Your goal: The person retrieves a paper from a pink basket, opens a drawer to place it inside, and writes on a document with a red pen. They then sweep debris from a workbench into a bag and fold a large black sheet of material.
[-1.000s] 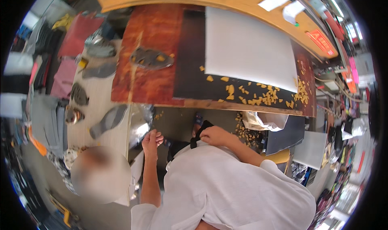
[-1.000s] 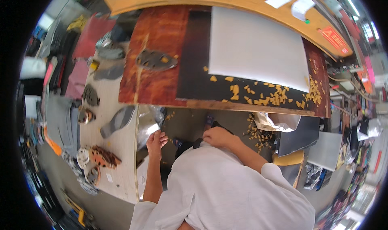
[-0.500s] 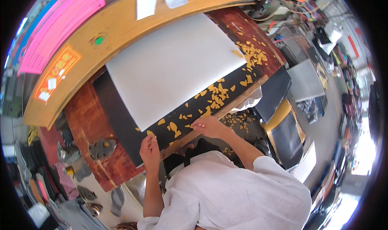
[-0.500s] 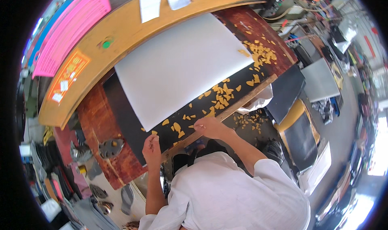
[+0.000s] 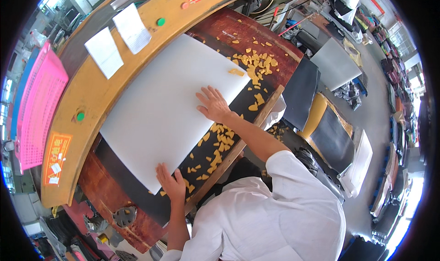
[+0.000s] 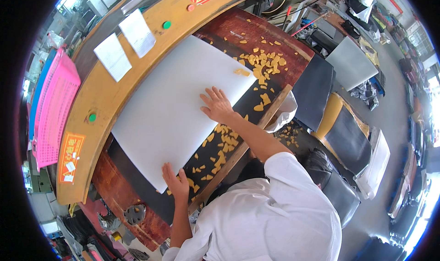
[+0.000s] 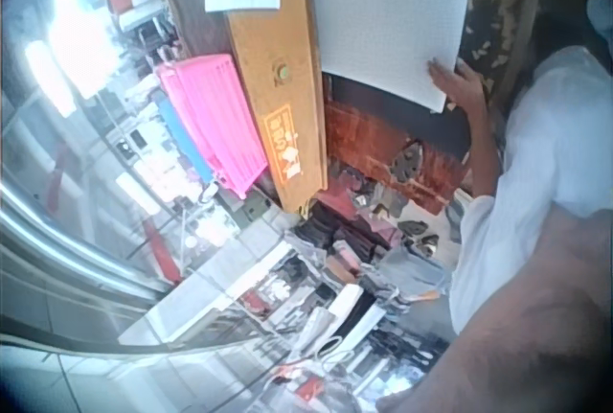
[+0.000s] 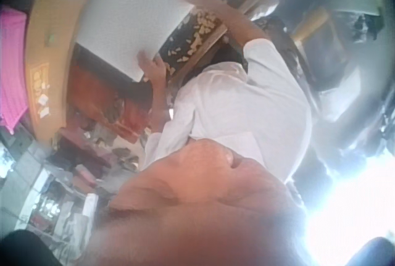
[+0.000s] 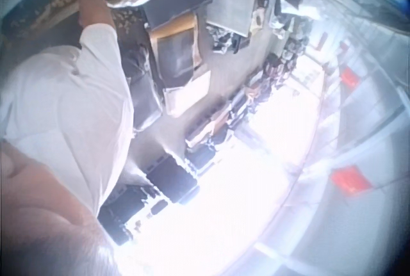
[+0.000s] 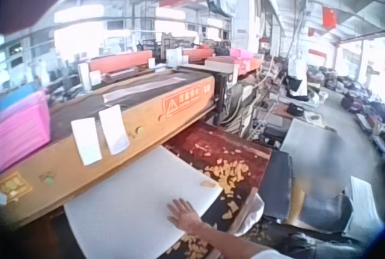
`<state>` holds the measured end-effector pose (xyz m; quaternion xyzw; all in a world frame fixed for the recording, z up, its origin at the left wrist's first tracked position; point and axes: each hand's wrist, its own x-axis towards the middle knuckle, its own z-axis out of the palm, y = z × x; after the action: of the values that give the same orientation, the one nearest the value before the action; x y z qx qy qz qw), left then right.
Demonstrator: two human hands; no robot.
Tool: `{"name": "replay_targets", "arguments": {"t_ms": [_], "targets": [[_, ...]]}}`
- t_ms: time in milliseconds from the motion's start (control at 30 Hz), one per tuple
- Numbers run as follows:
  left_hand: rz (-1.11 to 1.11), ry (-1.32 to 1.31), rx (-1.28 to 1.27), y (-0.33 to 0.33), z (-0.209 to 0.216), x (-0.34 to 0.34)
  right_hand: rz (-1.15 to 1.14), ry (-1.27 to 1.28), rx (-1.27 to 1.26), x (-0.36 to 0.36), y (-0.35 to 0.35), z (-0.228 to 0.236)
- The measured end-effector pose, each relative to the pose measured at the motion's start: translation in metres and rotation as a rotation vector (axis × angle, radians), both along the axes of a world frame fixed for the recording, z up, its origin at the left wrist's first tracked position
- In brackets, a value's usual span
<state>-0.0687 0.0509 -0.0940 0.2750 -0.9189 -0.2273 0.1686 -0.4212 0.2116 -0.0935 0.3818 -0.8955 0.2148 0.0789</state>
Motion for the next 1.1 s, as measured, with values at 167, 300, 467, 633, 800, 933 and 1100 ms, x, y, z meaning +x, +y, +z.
{"name": "replay_targets", "arguments": {"t_ms": [167, 300, 467, 633, 800, 933, 1100], "targets": [[0.302, -0.25, -0.025, 0.023, -0.008, -0.046, -0.124, 0.05, 0.133, -0.119, 0.057, -0.016], [0.284, -0.253, -0.055, 0.057, -0.008, -0.149, -0.102, -0.016, -0.132, -0.179, 0.104, -0.009], [0.134, -0.257, -0.268, 0.093, -0.008, -0.272, 0.066, -0.032, -0.312, -0.255, 0.089, -0.009], [0.243, -0.292, -0.235, 0.099, -0.001, -0.298, 0.307, 0.048, -0.179, -0.368, -0.01, -0.012], [0.254, -0.332, -0.234, 0.097, -0.005, -0.294, 0.612, 0.081, -0.029, -0.387, -0.005, -0.029], [0.265, -0.288, -0.246, 0.097, -0.011, -0.296, 0.737, 0.099, 0.121, -0.333, 0.139, -0.012], [0.271, -0.295, -0.25, 0.099, -0.008, -0.298, 0.537, -0.137, 0.129, -0.397, 0.194, 0.014]]}}
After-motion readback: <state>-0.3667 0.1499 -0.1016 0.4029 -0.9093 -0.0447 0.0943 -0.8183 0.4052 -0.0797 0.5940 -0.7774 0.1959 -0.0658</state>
